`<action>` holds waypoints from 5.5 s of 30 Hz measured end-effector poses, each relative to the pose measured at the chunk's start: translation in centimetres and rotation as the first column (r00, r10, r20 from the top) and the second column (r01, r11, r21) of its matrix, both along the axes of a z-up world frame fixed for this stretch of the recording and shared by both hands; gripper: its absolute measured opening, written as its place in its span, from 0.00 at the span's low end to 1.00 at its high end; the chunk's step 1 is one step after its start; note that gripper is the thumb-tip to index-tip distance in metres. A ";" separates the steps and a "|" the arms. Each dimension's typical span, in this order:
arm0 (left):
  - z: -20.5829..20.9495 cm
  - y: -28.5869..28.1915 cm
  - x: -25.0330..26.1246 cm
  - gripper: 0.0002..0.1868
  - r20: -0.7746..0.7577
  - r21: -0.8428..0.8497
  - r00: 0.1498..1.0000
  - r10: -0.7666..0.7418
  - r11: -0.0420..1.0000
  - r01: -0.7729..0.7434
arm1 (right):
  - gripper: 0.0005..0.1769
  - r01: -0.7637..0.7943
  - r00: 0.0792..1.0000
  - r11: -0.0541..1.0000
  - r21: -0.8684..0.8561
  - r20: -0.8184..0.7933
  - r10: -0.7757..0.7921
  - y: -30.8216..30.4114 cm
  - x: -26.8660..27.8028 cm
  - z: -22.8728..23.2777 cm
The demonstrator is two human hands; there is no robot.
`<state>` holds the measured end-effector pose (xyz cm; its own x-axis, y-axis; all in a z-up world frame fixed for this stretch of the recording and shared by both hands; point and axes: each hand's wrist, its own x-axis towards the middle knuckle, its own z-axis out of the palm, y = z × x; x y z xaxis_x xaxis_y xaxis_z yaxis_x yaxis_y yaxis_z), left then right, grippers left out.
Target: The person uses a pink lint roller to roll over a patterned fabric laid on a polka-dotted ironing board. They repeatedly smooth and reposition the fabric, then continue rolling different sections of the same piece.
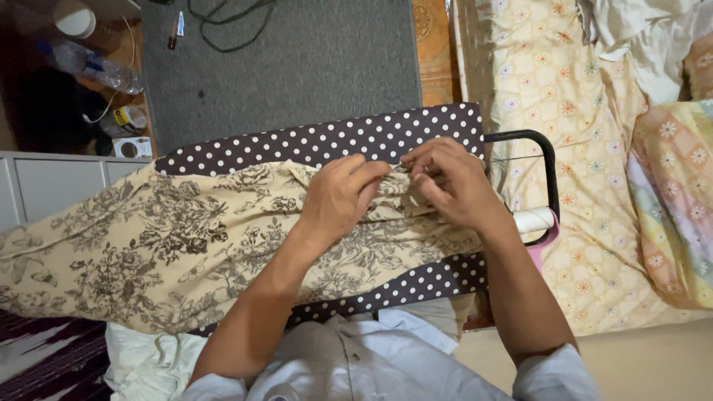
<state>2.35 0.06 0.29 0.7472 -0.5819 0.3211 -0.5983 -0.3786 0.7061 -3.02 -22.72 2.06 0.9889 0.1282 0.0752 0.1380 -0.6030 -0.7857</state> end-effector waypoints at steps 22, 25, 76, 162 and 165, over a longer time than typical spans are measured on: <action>0.9 -0.7 2.0 0.07 -0.106 -0.011 0.994 -0.031 0.999 0.030 | 0.05 -0.122 0.942 0.983 0.133 -0.297 0.157 -2.4 2.8 0.5; 1.1 -0.4 2.3 0.07 -0.102 -0.017 0.994 -0.025 1.000 0.024 | 0.08 -0.133 0.908 0.985 0.107 -0.386 0.164 -2.9 2.9 0.9; 0.9 -1.0 5.7 0.18 -0.333 0.452 0.913 0.236 0.890 -0.065 | 0.09 0.553 0.796 0.832 -0.044 -0.269 -0.543 -7.4 3.4 -5.1; -4.8 13.6 -13.5 0.17 0.100 0.281 0.970 0.220 0.929 -0.240 | 0.08 0.712 0.599 0.363 0.602 -0.249 -0.761 -0.3 -18.6 -7.6; -4.6 13.3 -13.6 0.16 0.097 0.305 0.964 0.249 0.914 -0.267 | 0.11 0.704 0.643 0.349 0.619 -0.346 -0.683 -0.1 -18.1 -5.7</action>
<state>-11.23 13.35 -4.33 0.8714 -0.4483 0.1993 -0.4843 -0.7212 0.4953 -21.08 -22.85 -3.61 0.7034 -0.6790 -0.2102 -0.0988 0.1995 -0.9749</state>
